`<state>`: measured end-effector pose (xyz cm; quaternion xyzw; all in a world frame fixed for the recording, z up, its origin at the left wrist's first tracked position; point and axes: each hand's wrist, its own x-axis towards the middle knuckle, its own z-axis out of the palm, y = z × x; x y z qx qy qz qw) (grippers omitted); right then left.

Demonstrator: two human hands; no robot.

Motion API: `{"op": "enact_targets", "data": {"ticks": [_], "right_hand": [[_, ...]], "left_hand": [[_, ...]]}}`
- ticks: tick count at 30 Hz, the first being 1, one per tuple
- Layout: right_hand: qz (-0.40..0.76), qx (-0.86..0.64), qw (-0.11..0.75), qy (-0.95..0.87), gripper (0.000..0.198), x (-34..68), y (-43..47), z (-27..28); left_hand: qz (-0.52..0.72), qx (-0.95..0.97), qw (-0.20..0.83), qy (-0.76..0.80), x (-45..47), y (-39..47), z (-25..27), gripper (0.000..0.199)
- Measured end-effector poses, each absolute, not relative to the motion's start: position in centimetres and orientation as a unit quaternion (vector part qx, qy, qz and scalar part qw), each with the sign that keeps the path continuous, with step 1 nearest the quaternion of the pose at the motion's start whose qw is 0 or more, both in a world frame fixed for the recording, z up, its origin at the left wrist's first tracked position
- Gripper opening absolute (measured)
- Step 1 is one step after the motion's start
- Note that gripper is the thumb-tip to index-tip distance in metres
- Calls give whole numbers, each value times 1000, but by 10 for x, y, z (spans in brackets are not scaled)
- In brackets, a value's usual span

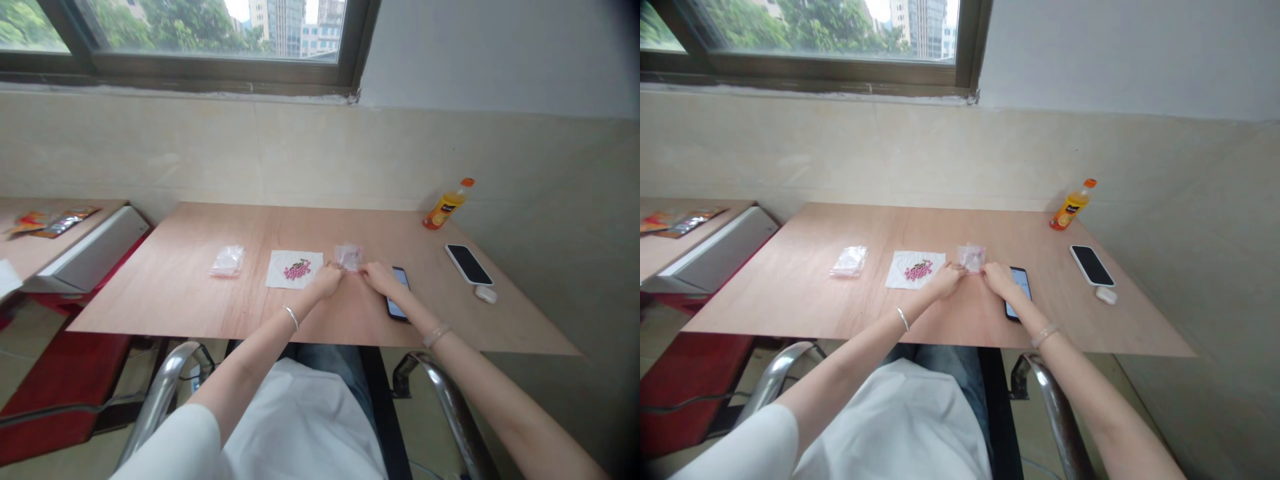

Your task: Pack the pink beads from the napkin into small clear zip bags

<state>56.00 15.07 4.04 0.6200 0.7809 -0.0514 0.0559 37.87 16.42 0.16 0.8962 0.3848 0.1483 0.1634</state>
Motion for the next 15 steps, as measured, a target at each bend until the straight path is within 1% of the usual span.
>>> {"op": "enact_targets", "data": {"ticks": [7,11,15], "right_hand": [[-48,622,52,780,29,556,150,43],[-36,631,50,773,29,552,152,46],[-14,640,34,767,35,542,156,57]], "left_hand": [[159,892,147,396,384,154,-1,32],[213,862,153,434,370,154,9,34],[292,776,142,541,319,167,27,31]]}}
